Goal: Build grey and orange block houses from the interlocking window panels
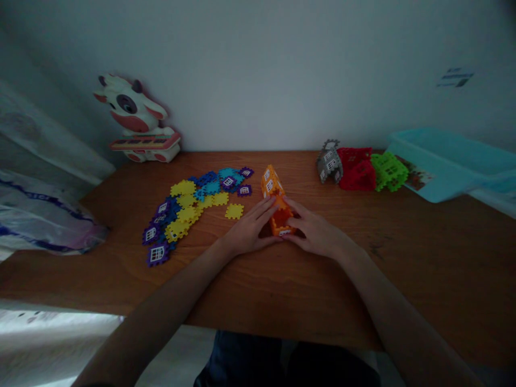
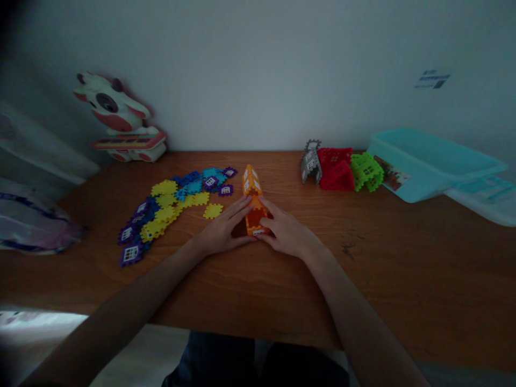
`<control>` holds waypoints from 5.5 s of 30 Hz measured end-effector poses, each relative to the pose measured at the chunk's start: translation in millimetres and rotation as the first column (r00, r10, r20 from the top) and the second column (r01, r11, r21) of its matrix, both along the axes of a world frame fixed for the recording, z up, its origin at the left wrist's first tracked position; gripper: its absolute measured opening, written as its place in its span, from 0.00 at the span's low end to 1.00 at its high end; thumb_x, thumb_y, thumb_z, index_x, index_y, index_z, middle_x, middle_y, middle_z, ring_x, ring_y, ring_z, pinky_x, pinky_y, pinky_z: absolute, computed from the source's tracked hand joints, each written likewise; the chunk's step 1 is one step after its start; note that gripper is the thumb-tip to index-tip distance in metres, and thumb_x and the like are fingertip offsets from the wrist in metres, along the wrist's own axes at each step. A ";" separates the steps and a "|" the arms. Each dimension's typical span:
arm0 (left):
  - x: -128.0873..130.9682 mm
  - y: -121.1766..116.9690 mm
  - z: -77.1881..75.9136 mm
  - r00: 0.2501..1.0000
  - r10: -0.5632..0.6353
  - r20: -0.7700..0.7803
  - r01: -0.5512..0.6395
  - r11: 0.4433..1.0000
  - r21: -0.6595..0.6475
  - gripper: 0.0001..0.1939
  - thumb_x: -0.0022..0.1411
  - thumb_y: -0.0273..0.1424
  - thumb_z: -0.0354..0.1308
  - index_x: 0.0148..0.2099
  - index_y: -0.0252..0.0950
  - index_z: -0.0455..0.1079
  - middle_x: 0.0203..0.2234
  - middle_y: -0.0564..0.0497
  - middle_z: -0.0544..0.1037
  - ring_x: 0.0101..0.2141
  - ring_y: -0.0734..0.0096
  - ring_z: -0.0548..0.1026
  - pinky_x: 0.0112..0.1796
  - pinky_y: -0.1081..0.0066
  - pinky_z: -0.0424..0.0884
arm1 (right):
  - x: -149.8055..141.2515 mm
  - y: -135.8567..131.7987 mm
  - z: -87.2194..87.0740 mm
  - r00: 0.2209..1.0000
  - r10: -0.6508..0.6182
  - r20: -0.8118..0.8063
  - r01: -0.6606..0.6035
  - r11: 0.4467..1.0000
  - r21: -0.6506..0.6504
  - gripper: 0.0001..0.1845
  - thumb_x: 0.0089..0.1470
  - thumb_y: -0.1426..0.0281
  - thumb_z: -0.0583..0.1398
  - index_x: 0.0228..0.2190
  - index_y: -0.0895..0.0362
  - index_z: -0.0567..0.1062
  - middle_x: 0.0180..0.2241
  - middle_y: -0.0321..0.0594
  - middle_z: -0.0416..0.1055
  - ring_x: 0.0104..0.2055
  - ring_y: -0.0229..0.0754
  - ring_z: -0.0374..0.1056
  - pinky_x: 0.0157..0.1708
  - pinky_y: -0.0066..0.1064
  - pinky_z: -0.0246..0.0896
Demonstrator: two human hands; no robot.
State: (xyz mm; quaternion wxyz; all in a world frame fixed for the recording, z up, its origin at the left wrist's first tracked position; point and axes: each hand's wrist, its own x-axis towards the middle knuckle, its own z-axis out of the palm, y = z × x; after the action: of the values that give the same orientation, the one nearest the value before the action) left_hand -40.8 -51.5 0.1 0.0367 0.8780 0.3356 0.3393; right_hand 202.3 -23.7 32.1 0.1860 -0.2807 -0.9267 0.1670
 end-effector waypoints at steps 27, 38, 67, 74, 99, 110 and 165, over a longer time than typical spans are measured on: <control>-16.3 6.9 5.5 0.996 -0.082 -0.031 0.079 0.993 -0.088 0.44 0.65 0.42 0.63 0.74 0.41 0.46 0.69 0.37 0.59 0.69 0.56 0.57 0.65 0.50 0.63 | 13.3 5.0 -23.0 0.926 -0.054 -0.373 -0.124 0.891 -0.436 0.36 0.58 0.65 0.66 0.65 0.44 0.62 0.63 0.44 0.68 0.59 0.51 0.72 0.57 0.52 0.70; -16.8 5.7 10.1 0.996 -0.066 -0.058 0.062 0.996 -0.060 0.40 0.67 0.41 0.60 0.74 0.38 0.48 0.69 0.36 0.60 0.70 0.55 0.56 0.65 0.49 0.62 | 13.5 5.5 -25.6 0.920 -0.136 -0.368 -0.080 0.854 -0.514 0.28 0.61 0.64 0.63 0.61 0.43 0.69 0.61 0.39 0.71 0.57 0.50 0.74 0.58 0.52 0.70; 15.4 -10.9 12.1 0.936 0.287 -0.202 -0.269 0.956 0.113 0.25 0.75 0.39 0.46 0.64 0.28 0.65 0.60 0.34 0.71 0.61 0.51 0.69 0.60 0.52 0.68 | -22.2 -16.9 -25.8 0.808 -0.493 -0.322 0.417 0.865 -0.280 0.35 0.45 0.56 0.71 0.52 0.57 0.70 0.51 0.54 0.72 0.52 0.58 0.72 0.52 0.53 0.70; 16.1 -13.7 8.0 0.946 0.214 -0.244 -0.203 0.977 0.066 0.32 0.74 0.44 0.45 0.69 0.25 0.56 0.68 0.34 0.62 0.68 0.49 0.59 0.66 0.52 0.60 | -17.0 -4.9 -38.6 0.664 -0.639 -0.389 0.457 0.758 -0.465 0.32 0.46 0.54 0.71 0.48 0.56 0.71 0.47 0.52 0.77 0.47 0.56 0.76 0.50 0.53 0.72; 19.4 -10.8 8.5 0.953 0.209 -0.218 -0.206 0.978 0.036 0.29 0.73 0.43 0.48 0.68 0.30 0.59 0.66 0.37 0.65 0.66 0.51 0.62 0.64 0.50 0.62 | -0.6 6.1 -29.0 0.757 -0.562 -0.332 0.402 0.802 -0.441 0.26 0.49 0.53 0.70 0.46 0.53 0.76 0.45 0.47 0.80 0.45 0.53 0.78 0.48 0.50 0.74; 17.0 -11.9 14.1 0.983 0.175 -0.056 -0.175 0.985 0.004 0.28 0.69 0.45 0.56 0.64 0.36 0.62 0.58 0.38 0.71 0.60 0.50 0.68 0.60 0.47 0.68 | 3.8 0.9 -22.7 0.853 -0.472 -0.221 0.378 0.853 -0.361 0.27 0.44 0.50 0.72 0.37 0.53 0.73 0.35 0.41 0.78 0.34 0.48 0.76 0.36 0.42 0.74; -12.4 -1.5 11.2 0.997 -0.042 0.063 0.049 0.994 -0.097 0.33 0.66 0.41 0.61 0.69 0.37 0.59 0.66 0.35 0.65 0.64 0.53 0.67 0.60 0.47 0.69 | 20.3 3.5 -22.4 0.898 -0.181 -0.402 -0.082 0.826 -0.557 0.28 0.56 0.63 0.66 0.58 0.44 0.73 0.59 0.35 0.72 0.59 0.49 0.71 0.60 0.51 0.67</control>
State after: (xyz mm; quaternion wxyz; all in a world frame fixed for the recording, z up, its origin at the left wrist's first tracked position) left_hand -53.3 -53.0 11.3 0.0981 0.8717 0.3305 0.3481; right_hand 222.5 -20.2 9.8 0.3030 -0.3025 -0.7624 0.4852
